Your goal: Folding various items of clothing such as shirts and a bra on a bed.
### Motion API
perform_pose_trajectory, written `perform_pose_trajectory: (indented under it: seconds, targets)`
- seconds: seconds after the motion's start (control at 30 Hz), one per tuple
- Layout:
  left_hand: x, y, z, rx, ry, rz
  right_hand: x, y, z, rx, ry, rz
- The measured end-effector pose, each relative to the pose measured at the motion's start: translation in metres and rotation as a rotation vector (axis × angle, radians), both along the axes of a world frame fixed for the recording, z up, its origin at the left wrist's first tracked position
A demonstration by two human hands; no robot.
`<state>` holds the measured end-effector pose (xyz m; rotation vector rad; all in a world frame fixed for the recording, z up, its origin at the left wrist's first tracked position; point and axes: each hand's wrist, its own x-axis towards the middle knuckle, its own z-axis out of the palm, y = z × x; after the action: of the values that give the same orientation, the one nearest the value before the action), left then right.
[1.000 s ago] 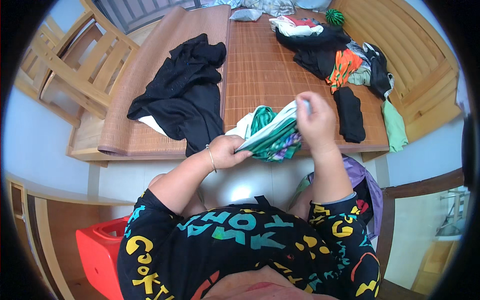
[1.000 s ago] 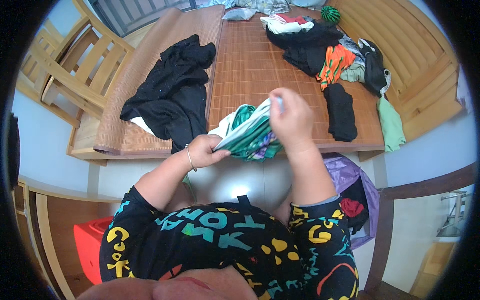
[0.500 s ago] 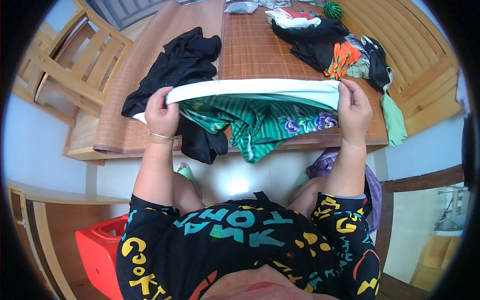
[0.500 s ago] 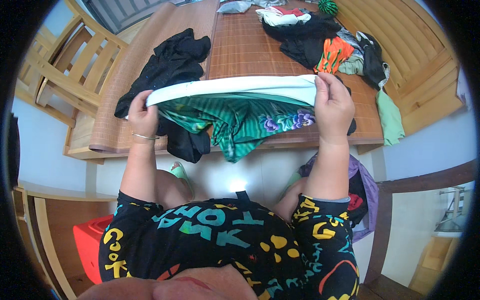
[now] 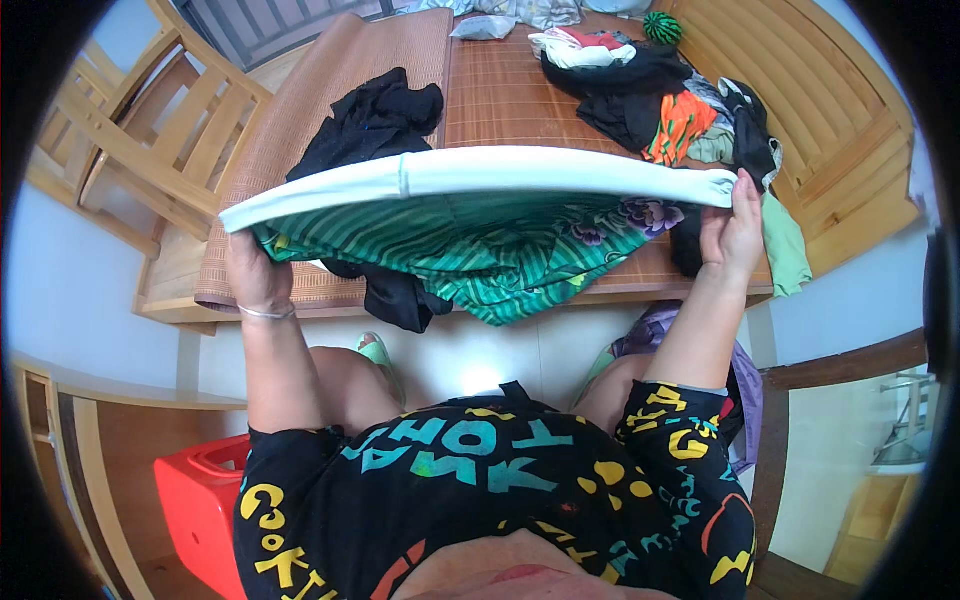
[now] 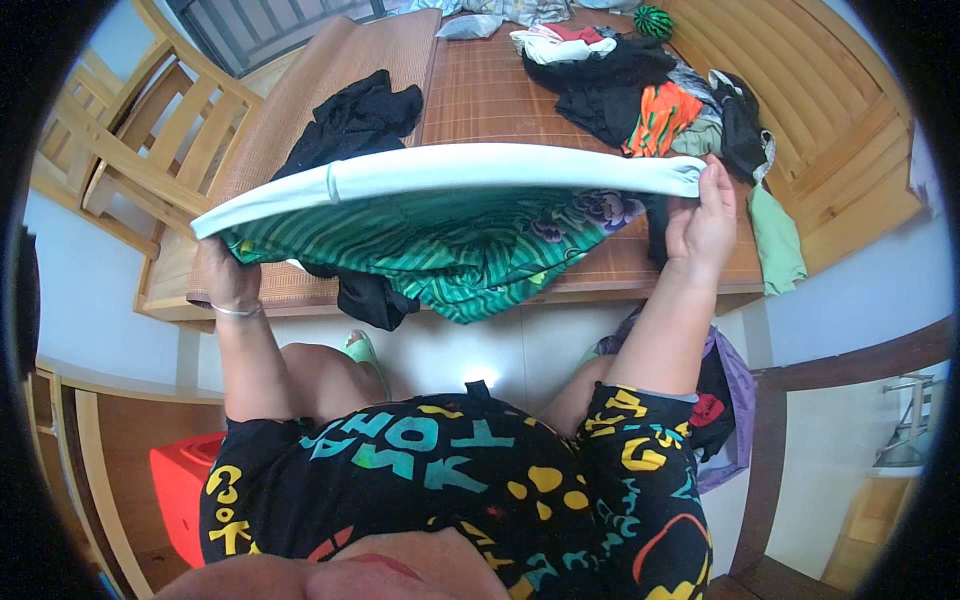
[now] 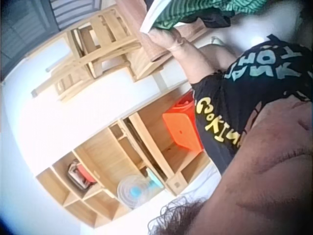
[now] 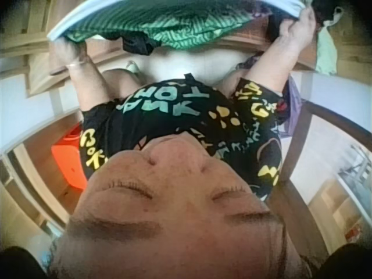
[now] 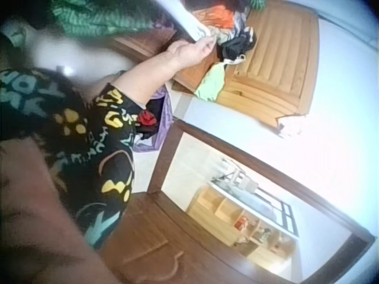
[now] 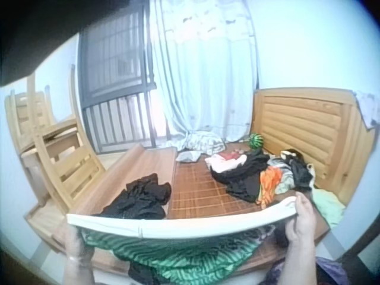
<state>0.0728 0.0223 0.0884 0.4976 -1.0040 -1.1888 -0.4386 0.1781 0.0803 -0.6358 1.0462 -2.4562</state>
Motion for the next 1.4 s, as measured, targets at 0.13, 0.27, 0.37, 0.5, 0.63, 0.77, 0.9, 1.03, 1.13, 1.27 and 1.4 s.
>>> perform_pose_trajectory:
  seconds: [0.13,0.27,0.37,0.5,0.63,0.77,0.9,1.03,1.13,1.27,1.4]
  targets:
    - [0.026,-0.006,0.009,-0.268,-0.276,0.007,-0.030,0.004,-0.017,-0.166,-0.470,0.370]
    - [0.034,-0.005,0.012,-0.012,-0.558,0.347,-0.020,0.005,-0.010,-0.291,-0.439,0.638]
    - [0.020,-0.005,0.018,0.380,-0.709,0.123,-0.003,-0.004,-0.009,-0.233,-0.357,0.747]
    - [-0.026,-0.068,0.021,0.493,-0.398,-0.131,-0.009,-0.055,-0.065,0.014,-0.612,0.785]
    - [-0.027,-0.111,0.108,0.078,-0.303,-0.110,0.007,-0.036,-0.009,-0.364,-0.413,0.624]
    - [-0.040,-0.060,0.155,-0.075,-0.185,-0.016,-0.015,0.018,0.024,-0.480,-0.103,0.475]
    - [-0.008,-0.051,0.081,-0.140,-0.124,-0.368,-0.045,0.021,-0.015,-0.343,-0.167,0.660]
    - [0.018,-0.042,-0.022,0.145,0.224,-0.419,-0.047,0.010,-0.033,0.301,0.115,0.454]
    - [0.031,-0.029,-0.060,0.400,0.290,-0.359,-0.023,0.014,-0.030,0.705,0.504,0.472]
    - [0.022,-0.042,-0.062,0.563,0.007,-0.253,-0.007,0.015,-0.035,1.266,0.878,0.398]
    - [0.023,-0.048,-0.073,0.468,-0.667,-0.185,0.009,0.009,-0.037,1.367,1.084,0.347]
